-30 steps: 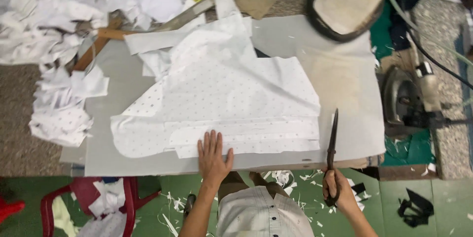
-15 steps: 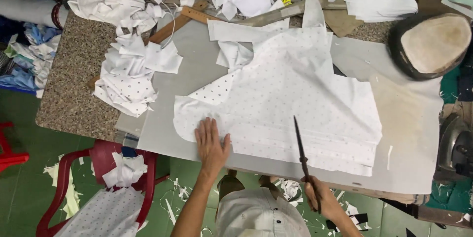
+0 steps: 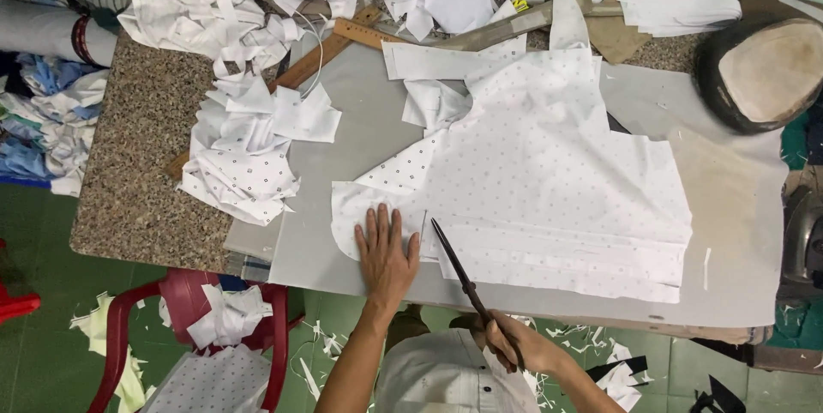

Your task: The person irons a white patterned fabric, then uses shears to cut the fabric into garment pieces. They continue cutting and ironing smaller strips of fabric on the worktable.

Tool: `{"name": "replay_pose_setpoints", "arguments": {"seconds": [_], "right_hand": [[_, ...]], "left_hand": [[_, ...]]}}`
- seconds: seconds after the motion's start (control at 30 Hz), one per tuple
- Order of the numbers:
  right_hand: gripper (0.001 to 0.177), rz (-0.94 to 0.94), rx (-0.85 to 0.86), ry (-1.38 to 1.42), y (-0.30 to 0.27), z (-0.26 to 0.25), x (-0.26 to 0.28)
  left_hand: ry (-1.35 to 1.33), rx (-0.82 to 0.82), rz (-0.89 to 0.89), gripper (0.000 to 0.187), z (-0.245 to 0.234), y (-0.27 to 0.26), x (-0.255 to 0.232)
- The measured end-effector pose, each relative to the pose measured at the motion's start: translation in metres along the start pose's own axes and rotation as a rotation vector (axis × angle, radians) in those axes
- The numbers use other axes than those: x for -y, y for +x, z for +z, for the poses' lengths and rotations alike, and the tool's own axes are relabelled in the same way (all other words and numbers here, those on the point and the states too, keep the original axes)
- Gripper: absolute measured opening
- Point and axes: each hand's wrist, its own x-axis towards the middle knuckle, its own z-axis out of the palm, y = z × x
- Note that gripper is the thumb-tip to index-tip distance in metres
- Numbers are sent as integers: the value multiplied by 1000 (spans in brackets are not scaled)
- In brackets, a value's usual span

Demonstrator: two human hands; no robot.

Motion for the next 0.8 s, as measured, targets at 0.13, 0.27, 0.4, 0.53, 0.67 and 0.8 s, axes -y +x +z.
{"name": "replay_pose_setpoints", "arguments": {"seconds": [0.13,0.27,0.4,0.53,0.67,0.8], "right_hand": [[71,38,-13,-19,1,3,-15],[60,20,-109,39,-12,-4,-46],[69,-31,-262,61,-33,-14,-77],[70,-72,-367,199,-67,-24,-92],[65,-48,-510,347,-94,-51,-122],[64,-120,-569,241,-115,-89,-159]], "left_hand": [[-15,13,11,64,-3,0,1],[-35,-7,26,64,6,18,-1],[-45,-57,85,63,36,60,-10],[-51,48,167,77,62,114,-37],[-20,362,102,97,66,167,-78],[-22,424,-5,95,63,191,-102]]}}
